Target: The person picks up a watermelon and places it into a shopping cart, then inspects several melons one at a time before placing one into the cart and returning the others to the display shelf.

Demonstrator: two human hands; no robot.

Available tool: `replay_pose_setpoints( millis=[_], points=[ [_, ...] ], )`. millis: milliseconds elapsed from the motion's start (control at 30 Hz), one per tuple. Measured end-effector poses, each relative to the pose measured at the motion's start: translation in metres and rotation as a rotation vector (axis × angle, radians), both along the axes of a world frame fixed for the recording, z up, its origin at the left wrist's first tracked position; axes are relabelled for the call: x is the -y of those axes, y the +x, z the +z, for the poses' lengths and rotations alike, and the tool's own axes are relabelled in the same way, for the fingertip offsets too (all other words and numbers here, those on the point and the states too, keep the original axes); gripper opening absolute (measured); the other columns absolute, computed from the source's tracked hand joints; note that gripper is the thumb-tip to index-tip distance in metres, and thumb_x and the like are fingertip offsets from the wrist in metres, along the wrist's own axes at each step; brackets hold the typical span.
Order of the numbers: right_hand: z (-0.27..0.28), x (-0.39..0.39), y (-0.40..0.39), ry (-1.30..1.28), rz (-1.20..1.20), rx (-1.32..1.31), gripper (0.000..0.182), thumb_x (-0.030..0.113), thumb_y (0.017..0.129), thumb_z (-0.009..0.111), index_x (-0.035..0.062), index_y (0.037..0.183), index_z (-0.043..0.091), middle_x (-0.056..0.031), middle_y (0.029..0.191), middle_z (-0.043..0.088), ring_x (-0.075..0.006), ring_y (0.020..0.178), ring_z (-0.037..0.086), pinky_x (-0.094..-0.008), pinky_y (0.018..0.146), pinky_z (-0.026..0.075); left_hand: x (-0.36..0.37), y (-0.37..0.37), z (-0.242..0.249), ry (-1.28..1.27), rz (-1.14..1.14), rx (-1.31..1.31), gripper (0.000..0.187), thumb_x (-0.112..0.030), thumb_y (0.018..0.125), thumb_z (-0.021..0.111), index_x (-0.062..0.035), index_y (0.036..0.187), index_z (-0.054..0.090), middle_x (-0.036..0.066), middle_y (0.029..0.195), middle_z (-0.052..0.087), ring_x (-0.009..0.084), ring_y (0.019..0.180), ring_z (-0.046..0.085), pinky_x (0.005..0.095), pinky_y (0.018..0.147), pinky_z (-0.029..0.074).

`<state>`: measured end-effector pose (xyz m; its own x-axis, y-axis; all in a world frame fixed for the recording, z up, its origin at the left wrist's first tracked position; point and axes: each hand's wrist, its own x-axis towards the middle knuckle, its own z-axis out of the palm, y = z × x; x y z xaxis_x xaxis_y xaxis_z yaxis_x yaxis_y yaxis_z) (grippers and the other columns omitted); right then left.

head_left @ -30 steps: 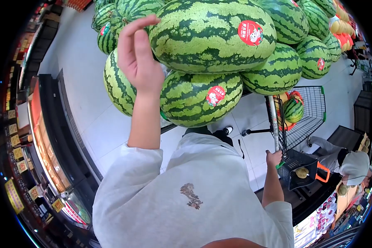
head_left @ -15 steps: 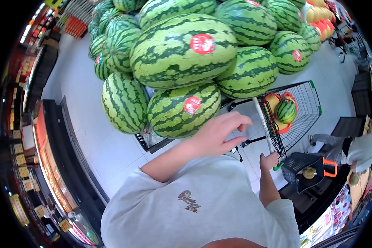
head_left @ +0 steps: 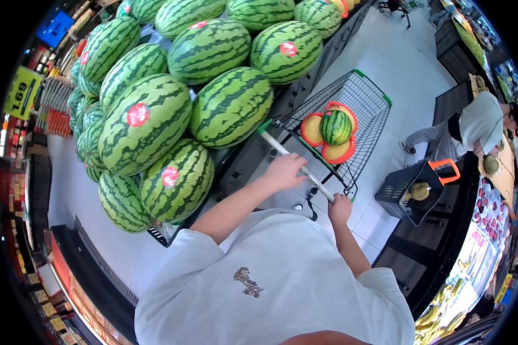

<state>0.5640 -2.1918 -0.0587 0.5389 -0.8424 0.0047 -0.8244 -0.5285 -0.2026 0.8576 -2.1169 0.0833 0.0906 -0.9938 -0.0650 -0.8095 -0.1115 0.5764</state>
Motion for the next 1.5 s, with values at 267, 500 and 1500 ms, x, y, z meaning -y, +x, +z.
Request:
replay_pose_setpoints(
  millis=[267, 500, 1500],
  points=[
    [-0.001, 0.057, -0.036, 0.033, 0.043, -0.052, 0.006, 0.014, 0.082, 0.066, 0.0099, 0.086, 0.066, -0.0101, 0.081, 0.070, -0.0319, 0.084, 0.067, -0.0460, 0.091, 0.049, 0.038, 0.021, -0.089, 0.255, 0.009, 0.386, 0.068, -0.059, 0.087, 0.067, -0.0155, 0.139, 0.058, 0.010, 0.132, 0.056, 0.0299, 0.133, 0.047, 0.0488, 0.121, 0.027],
    [0.001, 0.123, -0.066, 0.137, -0.081, -0.183, 0.013, 0.018, 0.078, 0.065, 0.0114, 0.083, 0.075, -0.0125, 0.075, 0.072, -0.0301, 0.082, 0.071, -0.0416, 0.106, 0.045, 0.070, 0.020, -0.115, 0.238, -0.153, 0.375, 0.047, -0.054, 0.097, 0.058, -0.0214, 0.131, 0.061, 0.011, 0.122, 0.058, 0.0312, 0.124, 0.052, 0.0509, 0.111, 0.033],
    [-0.023, 0.450, -0.017, 0.282, -0.172, -0.617, 0.018, 0.019, 0.084, 0.066, 0.0127, 0.096, 0.079, -0.0105, 0.099, 0.077, -0.0290, 0.098, 0.073, -0.0425, 0.100, 0.047, 0.421, 0.065, -0.115, 0.274, -0.184, 0.286, 0.060, -0.039, 0.075, 0.078, -0.0209, 0.130, 0.062, 0.011, 0.127, 0.057, 0.0302, 0.131, 0.047, 0.0471, 0.120, 0.024]
  ],
)
